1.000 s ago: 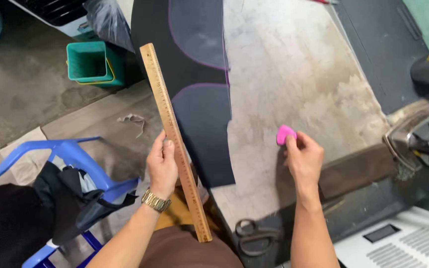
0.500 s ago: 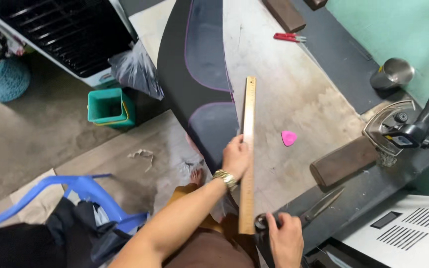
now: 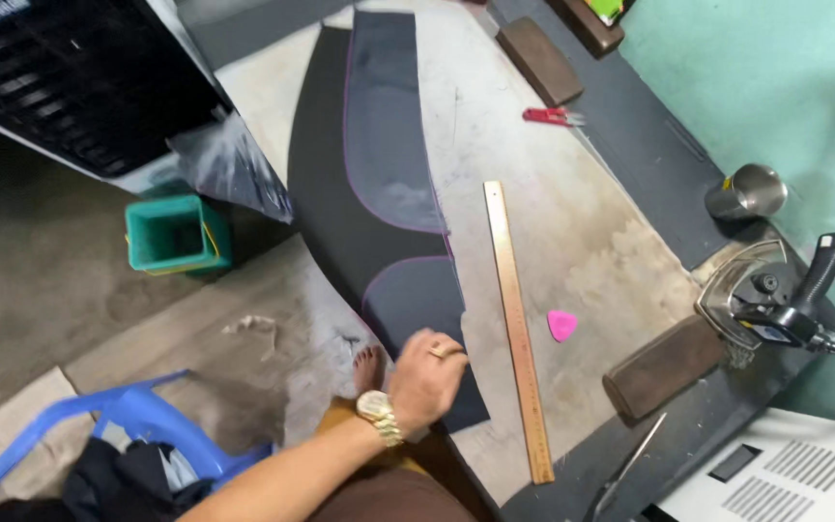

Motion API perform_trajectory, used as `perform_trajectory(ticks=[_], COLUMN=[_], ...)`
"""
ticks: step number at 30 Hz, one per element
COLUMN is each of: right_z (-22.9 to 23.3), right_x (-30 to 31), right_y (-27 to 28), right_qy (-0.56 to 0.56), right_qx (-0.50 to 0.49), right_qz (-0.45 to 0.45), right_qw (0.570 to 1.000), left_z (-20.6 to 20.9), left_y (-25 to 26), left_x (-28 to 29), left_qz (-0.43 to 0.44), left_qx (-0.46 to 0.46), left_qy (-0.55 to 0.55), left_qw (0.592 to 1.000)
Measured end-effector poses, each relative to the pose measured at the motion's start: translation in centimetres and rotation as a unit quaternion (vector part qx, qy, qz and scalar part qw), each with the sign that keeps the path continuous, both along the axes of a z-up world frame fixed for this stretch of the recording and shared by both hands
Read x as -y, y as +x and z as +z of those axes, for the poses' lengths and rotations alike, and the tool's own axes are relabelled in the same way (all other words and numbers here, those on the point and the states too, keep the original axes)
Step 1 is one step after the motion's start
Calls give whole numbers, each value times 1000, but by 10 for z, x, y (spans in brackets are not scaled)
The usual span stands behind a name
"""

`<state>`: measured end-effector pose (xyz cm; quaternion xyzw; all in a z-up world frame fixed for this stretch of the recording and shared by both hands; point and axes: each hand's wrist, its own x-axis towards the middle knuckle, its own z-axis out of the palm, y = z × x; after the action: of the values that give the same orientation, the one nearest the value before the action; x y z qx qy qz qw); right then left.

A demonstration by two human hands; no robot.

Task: The person marks a piece of dark fabric using a ruler and chalk, then cuts along the marked lines with shears. They subsequently align a white fabric template onto the cut piece and press the assembly with an iron.

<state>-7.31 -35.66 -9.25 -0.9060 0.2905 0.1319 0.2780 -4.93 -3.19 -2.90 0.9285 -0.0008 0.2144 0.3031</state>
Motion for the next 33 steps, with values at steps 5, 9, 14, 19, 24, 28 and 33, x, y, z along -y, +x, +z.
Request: perform_trajectory(ticks=[5, 9, 14, 19, 24, 28, 33], right_z=[69, 101, 72, 97, 80, 81, 110], right_x=[-10, -13, -16, -42, -22, -33, -88], right_y=[38, 65, 105, 122, 120, 115, 123], right_qy=[67, 126, 227, 293, 280, 301, 263], right_qx=[-157, -287, -387, -477, -460, -465, -444], right_qz=[110, 168, 407, 334, 387, 360, 376], right_qw=[979, 935, 796, 759, 749, 751, 770], left_z=[-6, -5, -6, -4, -3, -1, 1], left_y=[-9, 3, 15, 22, 22, 22, 23], left_x=[-5, -8, -24, -37, -37, -37, -39], left_qz=[82, 114, 49, 38, 41, 48, 52], left_qx=[24, 30, -27, -41, 6, 35, 33], left_qy=[-21, -3, 50, 61, 28, -3, -10], left_qw=[996, 993, 997, 997, 999, 998, 998])
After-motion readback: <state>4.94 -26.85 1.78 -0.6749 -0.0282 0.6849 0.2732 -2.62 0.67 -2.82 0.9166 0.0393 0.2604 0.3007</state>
